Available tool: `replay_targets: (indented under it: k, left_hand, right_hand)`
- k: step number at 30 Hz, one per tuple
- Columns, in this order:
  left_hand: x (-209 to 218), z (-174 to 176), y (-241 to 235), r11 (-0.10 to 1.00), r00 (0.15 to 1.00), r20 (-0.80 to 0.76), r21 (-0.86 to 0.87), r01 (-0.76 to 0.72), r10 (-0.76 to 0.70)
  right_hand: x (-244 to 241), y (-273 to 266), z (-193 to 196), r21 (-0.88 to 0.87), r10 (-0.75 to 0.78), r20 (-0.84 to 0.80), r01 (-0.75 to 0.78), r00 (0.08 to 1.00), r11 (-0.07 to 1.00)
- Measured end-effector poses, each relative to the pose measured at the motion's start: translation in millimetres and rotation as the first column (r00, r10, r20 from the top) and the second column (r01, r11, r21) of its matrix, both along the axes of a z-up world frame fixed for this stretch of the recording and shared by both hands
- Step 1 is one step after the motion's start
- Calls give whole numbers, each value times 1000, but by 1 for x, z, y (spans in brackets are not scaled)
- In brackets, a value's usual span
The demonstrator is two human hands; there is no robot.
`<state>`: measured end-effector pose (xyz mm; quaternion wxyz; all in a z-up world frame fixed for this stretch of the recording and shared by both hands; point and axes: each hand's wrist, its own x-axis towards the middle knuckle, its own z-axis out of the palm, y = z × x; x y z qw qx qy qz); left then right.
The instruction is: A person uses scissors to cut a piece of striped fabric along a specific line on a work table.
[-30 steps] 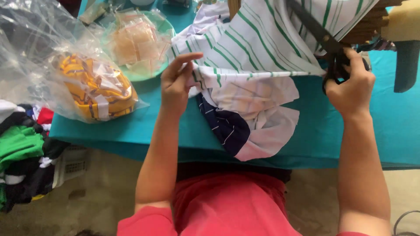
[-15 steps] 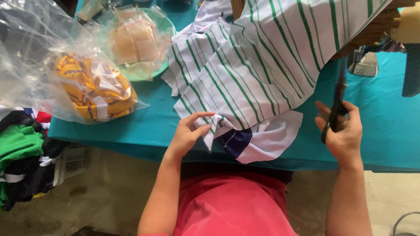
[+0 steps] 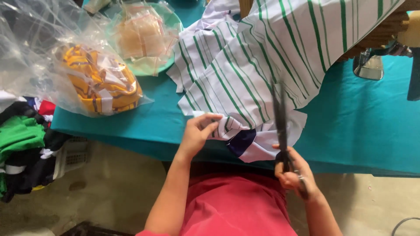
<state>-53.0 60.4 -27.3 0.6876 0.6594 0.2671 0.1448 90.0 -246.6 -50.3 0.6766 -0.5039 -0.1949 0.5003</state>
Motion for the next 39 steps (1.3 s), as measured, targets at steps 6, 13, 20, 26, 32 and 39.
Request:
replay_targets:
  k: [6,13,20,26,32,39]
  left_hand:
    - [-11,-16,-13,907,890,292,-343,-244,349]
    - [6,13,-80,813,756,478,-570,-121,447]
    - [1,12,-36,910,940,223,-270,314,-258]
    - [36,-11,72,739,944,56,608,-290,325]
    - [106,-19,178,488,894,-250,872,41,371]
    - [149,23,205,295,806,-537,835,464,251]
  right_hand:
    - [20,21,5,-190,-153,436,256,887,948]
    - [10,59,6,129,-171,84,160,982,979]
    - [10,70,1,-23,-424,263,444,867,896]
    - [37,53,-33,-74,-463,391,528,796,846]
    - [21,69,-28,-71,-384,518,487,764,871]
    - [5,78,-11,-62,-348,315,385,883,921]
